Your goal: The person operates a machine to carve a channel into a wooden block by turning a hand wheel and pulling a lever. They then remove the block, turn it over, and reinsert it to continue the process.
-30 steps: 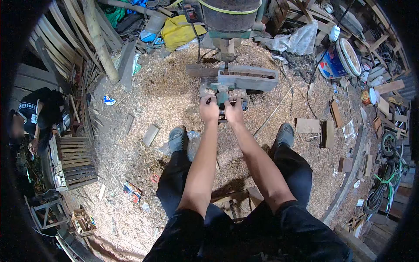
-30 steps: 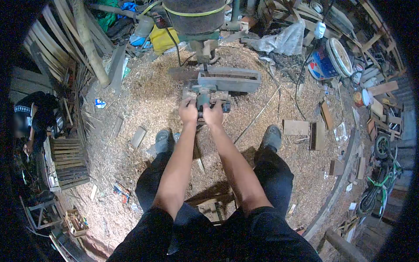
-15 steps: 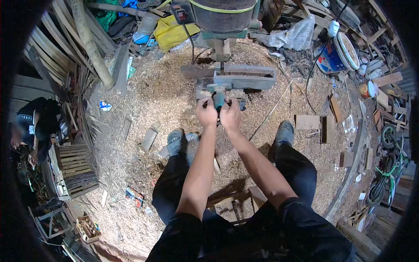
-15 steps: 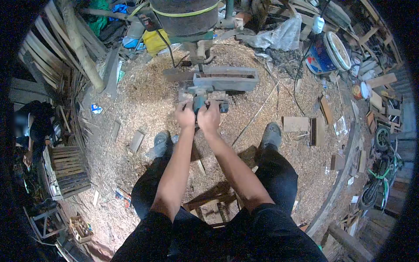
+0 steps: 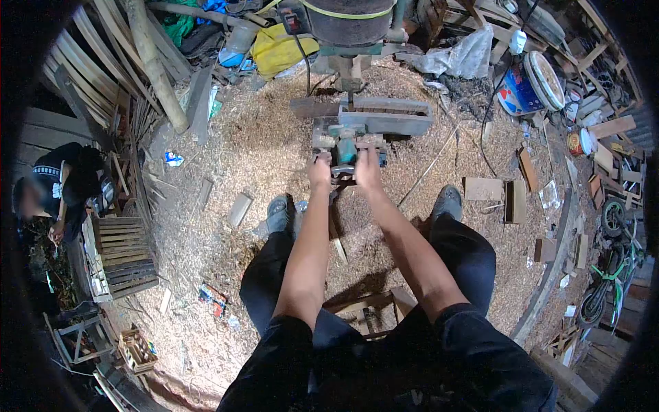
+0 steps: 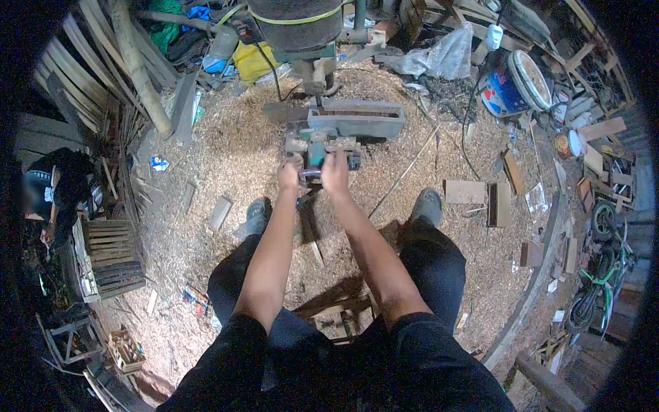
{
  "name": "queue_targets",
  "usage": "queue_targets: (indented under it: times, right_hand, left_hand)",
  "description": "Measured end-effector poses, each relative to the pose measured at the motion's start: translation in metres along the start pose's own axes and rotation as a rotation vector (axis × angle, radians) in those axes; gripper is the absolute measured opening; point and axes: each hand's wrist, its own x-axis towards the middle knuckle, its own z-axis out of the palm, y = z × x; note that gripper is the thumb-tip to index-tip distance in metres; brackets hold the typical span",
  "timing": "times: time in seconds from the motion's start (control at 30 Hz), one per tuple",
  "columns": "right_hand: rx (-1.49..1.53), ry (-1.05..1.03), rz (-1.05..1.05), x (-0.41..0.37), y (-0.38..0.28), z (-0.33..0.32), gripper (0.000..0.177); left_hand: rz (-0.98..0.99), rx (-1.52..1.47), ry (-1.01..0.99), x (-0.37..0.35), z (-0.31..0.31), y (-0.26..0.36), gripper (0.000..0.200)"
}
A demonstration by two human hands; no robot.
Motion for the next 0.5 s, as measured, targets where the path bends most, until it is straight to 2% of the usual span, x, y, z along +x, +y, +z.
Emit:
queue_targets:
  times: [0.07, 0.1, 0.17, 0.2, 0.23, 0.27, 0.3, 0.37, 0.47, 0.5]
  right_hand:
    - [0.123, -0.005, 0.164, -0.012, 0.010, -0.013, 0.029]
    - [-0.122, 0.119, -0.036, -0.025, 0.045, -0.009, 0.032]
    - [-0.087, -0.029, 0.148, -0.051, 0.057, -0.030, 0.034]
    - [-0.188, -0.041, 0.178, -0.066, 0.074, -0.036, 0.034]
    - [-0.288, -0.050, 0.205, -0.078, 0.094, -0.038, 0.035]
    - [-0.390, -0.057, 0.231, -0.083, 0.103, -0.038, 0.035]
    - [-0.420, -0.072, 0.222, -0.081, 0.094, -0.040, 0.035]
    - [-0.483, -0.102, 0.200, -0.072, 0.068, -0.044, 0.035]
    - [-0.156, -0.072, 0.017, -0.033, 0.012, -0.047, 0.034]
    - [-0.080, -0.045, -0.067, -0.016, -0.005, -0.047, 0.034]
  left_hand:
    - [0.105, 0.232, 0.034, -0.028, -0.011, 0.011, 0.037]
    - [0.163, 0.348, 0.055, -0.041, -0.018, 0.018, 0.041]
    - [0.191, 0.419, 0.006, -0.062, -0.031, 0.020, 0.046]
    - [0.205, 0.454, -0.020, -0.071, -0.037, 0.022, 0.049]
    - [0.227, 0.449, 0.026, -0.056, -0.042, -0.010, 0.044]
    - [0.263, 0.481, -0.044, -0.051, -0.050, -0.026, 0.038]
    - [0.299, 0.512, -0.111, -0.050, -0.058, -0.036, 0.033]
    - [0.295, 0.620, -0.211, -0.081, -0.064, 0.005, 0.024]
    - [0.381, 0.616, -0.224, -0.097, -0.059, 0.051, 0.029]
    - [0.410, 0.480, -0.269, -0.098, -0.056, 0.069, 0.037]
